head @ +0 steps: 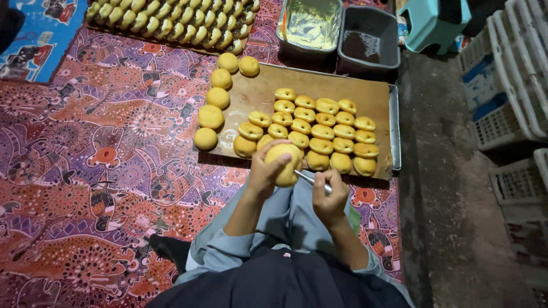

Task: The person sits on the floor and uses a small metal tool to poke a hole in the center of each round dough ball. They pick up each dough ball from a tray, make the hole, and place it back on the tray. The task is performed repeatedly on multiple dough balls.

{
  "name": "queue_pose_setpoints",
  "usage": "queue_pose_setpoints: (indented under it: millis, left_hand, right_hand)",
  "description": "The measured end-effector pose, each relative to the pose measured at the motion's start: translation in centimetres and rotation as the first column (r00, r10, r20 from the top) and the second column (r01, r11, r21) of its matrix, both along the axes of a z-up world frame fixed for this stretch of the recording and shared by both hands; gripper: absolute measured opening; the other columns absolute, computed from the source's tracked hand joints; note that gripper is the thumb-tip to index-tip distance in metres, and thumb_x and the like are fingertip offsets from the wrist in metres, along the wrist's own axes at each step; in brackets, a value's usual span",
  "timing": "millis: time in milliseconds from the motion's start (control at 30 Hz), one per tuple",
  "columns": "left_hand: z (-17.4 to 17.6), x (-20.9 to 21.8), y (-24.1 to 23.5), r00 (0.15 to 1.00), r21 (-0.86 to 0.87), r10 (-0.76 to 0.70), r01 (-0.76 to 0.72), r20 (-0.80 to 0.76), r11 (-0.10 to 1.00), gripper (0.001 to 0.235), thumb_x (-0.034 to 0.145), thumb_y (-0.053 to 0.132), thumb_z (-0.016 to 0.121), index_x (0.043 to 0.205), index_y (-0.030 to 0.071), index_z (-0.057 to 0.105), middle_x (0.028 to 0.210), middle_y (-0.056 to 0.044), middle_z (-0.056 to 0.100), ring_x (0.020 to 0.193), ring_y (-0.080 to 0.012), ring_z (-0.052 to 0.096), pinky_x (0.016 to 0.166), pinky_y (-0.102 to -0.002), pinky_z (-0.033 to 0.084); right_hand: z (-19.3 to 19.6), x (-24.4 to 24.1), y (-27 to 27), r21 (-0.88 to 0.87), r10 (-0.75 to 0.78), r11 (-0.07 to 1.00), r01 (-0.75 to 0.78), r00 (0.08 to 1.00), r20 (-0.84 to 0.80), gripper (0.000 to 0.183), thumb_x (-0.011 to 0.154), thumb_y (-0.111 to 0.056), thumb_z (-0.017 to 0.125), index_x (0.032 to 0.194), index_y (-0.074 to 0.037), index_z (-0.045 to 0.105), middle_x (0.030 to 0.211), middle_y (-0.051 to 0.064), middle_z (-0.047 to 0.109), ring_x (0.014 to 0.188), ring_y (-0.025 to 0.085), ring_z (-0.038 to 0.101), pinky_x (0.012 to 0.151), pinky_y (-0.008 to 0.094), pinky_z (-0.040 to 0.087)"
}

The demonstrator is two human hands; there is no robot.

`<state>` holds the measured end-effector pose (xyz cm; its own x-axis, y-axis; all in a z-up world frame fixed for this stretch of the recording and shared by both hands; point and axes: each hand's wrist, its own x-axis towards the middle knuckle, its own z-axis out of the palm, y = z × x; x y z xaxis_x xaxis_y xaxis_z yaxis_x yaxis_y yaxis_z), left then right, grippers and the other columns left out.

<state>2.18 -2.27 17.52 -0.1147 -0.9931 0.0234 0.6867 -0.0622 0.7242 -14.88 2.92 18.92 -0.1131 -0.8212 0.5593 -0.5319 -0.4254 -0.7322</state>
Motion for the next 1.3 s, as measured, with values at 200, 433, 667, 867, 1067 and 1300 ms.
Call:
queue_pose_setpoints:
  millis: [200, 433, 667, 867, 1067, 1300]
  left_hand:
    - [0.3, -1.7, 1.9, 0.932, -0.162, 0.042, 0.018, 0.36, 0.987, 0.03, 0.089, 0.011, 0.081, 0.115, -0.002, 0.073, 0.106, -0.008, 0.072, 0.092, -0.0126, 0.068, 0.084, -0.03, 0.059]
    - [-0.3, -2.5, 2.2, 0.996, 0.058, -0.003, -0.002, 0.088, 0.998, 0.028, 0.092, 0.013, 0.076, 0.113, -0.005, 0.071, 0.106, -0.012, 0.074, 0.087, -0.016, 0.072, 0.078, -0.031, 0.06]
    - [-1.7, -4.2, 3.1, 0.994, 0.211, 0.104, -0.1, -0.012, 0.972, 0.032, 0.091, 0.017, 0.076, 0.115, -0.003, 0.069, 0.104, -0.012, 0.074, 0.086, -0.0166, 0.073, 0.076, -0.031, 0.061]
    - [-2.2, -5.1, 4.4, 0.975, 0.22, 0.22, -0.212, -0.013, 0.952, 0.031, 0.091, 0.016, 0.078, 0.113, -0.005, 0.07, 0.099, -0.01, 0.073, 0.083, -0.0149, 0.071, 0.074, -0.031, 0.06]
    - [-2.1, -3.5, 4.2, 0.983, 0.162, 0.087, -0.113, 0.163, 0.98, 0.027, 0.086, 0.013, 0.081, 0.105, -0.004, 0.074, 0.092, -0.009, 0.074, 0.077, -0.0151, 0.07, 0.069, -0.031, 0.06]
    - [-2.8, -3.7, 4.8, 0.97, 0.117, -0.027, -0.001, 0.241, 0.993, 0.028, 0.089, 0.015, 0.08, 0.108, -0.005, 0.075, 0.099, -0.007, 0.077, 0.085, -0.0111, 0.071, 0.076, -0.027, 0.059]
  right_hand:
    - [0.2, -0.6, -0.8, -0.007, 0.062, 0.998, -0.063, 0.99, -0.124, 0.023, 0.104, -0.014, 0.061, 0.084, -0.004, 0.06, 0.068, 0.011, 0.064, 0.06, 0.024, 0.065, 0.057, 0.037, 0.048]
    - [0.6, -0.7, -0.5, 0.168, 0.018, 0.985, -0.032, 0.996, 0.086, 0.028, 0.1, -0.015, 0.065, 0.075, -0.002, 0.061, 0.059, 0.009, 0.06, 0.05, 0.022, 0.056, 0.05, 0.037, 0.044]
    - [-1.3, -1.2, 0.0, -0.35, -0.041, 0.936, -0.031, 0.98, -0.195, 0.023, 0.102, -0.012, 0.064, 0.08, -0.003, 0.064, 0.067, 0.011, 0.062, 0.055, 0.027, 0.06, 0.055, 0.039, 0.047]
    - [-3.7, -0.6, 0.3, -0.435, -0.198, 0.892, 0.123, 0.971, -0.13, 0.021, 0.103, -0.011, 0.062, 0.085, 0.0, 0.062, 0.07, 0.014, 0.062, 0.059, 0.032, 0.061, 0.057, 0.041, 0.047]
    - [-3.5, -2.1, -1.2, 0.115, 0.223, 0.964, -0.239, 0.966, 0.134, 0.025, 0.102, -0.016, 0.06, 0.083, -0.001, 0.065, 0.069, 0.005, 0.065, 0.06, 0.014, 0.059, 0.057, 0.028, 0.048]
    - [-3.9, -3.7, -0.6, 0.287, 0.369, 0.873, -0.395, 0.918, 0.142, 0.033, 0.1, -0.017, 0.061, 0.071, -0.002, 0.062, 0.059, 0.003, 0.061, 0.053, 0.01, 0.056, 0.05, 0.028, 0.043]
